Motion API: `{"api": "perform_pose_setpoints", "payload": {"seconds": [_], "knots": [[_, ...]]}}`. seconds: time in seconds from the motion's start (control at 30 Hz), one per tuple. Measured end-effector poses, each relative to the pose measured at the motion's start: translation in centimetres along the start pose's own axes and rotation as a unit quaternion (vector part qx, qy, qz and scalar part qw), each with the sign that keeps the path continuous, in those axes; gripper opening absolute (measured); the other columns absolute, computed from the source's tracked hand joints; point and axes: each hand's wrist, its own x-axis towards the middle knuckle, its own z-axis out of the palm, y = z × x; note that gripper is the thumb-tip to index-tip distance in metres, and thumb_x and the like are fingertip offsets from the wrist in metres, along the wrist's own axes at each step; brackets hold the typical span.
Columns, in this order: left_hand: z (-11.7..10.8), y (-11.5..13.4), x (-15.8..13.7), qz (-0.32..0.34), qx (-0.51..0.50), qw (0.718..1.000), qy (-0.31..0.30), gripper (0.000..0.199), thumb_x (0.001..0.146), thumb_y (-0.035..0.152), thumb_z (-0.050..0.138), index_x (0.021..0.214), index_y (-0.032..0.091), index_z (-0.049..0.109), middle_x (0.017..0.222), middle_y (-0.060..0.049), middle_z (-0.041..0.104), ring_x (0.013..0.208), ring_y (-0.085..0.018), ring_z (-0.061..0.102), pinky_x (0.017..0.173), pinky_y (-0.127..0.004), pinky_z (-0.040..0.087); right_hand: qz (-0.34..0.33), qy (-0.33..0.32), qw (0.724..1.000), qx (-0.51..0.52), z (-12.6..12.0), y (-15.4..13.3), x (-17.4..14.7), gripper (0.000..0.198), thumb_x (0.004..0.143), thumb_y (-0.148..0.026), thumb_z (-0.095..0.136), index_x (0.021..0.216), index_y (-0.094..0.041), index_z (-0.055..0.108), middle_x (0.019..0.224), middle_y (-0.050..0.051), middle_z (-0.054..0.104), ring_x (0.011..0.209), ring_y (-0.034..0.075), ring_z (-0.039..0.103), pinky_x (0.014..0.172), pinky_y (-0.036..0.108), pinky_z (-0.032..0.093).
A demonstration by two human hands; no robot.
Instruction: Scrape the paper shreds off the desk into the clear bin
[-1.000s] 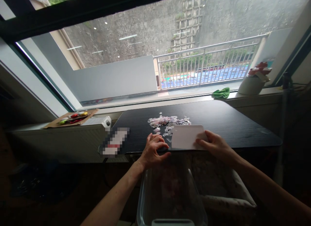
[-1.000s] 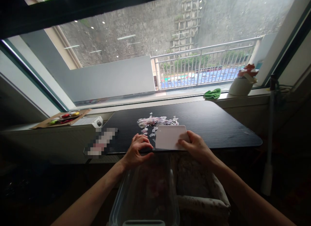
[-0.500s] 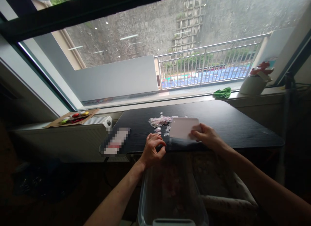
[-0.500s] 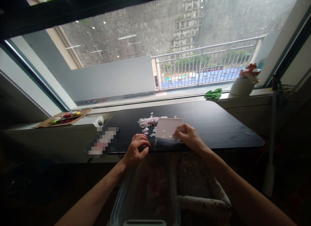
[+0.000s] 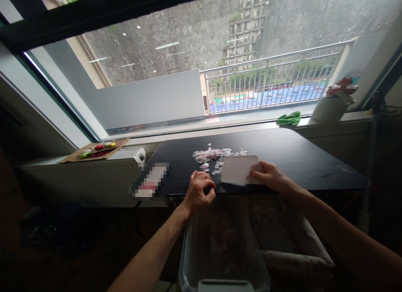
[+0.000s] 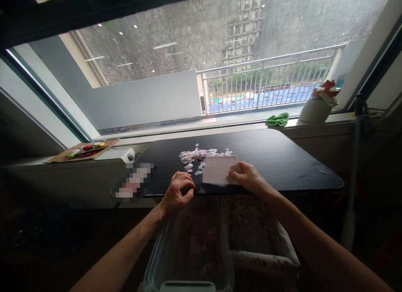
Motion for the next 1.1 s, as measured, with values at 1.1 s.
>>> {"api": "perform_pose_setpoints", "payload": {"seconds": [1.1], "knots": [[-0.1, 0.1, 0.0, 0.000, 0.001, 1.000, -0.014, 0.009, 0.070, 0.016, 0.056, 0.068, 0.021, 0.063, 0.083, -0.001, 0.064, 0.100, -0.022, 0.058, 0.110, -0.052, 0.024, -0.050, -0.060, 0.997, 0.017, 0.2, 0.1, -1.3, 0.024, 0.059, -0.035, 0.068, 0.074, -0.019, 0.060, 0.063, -0.002, 0.061, 0.056, 0.013, 0.055, 0.050, 0.024, 0.044]]}}
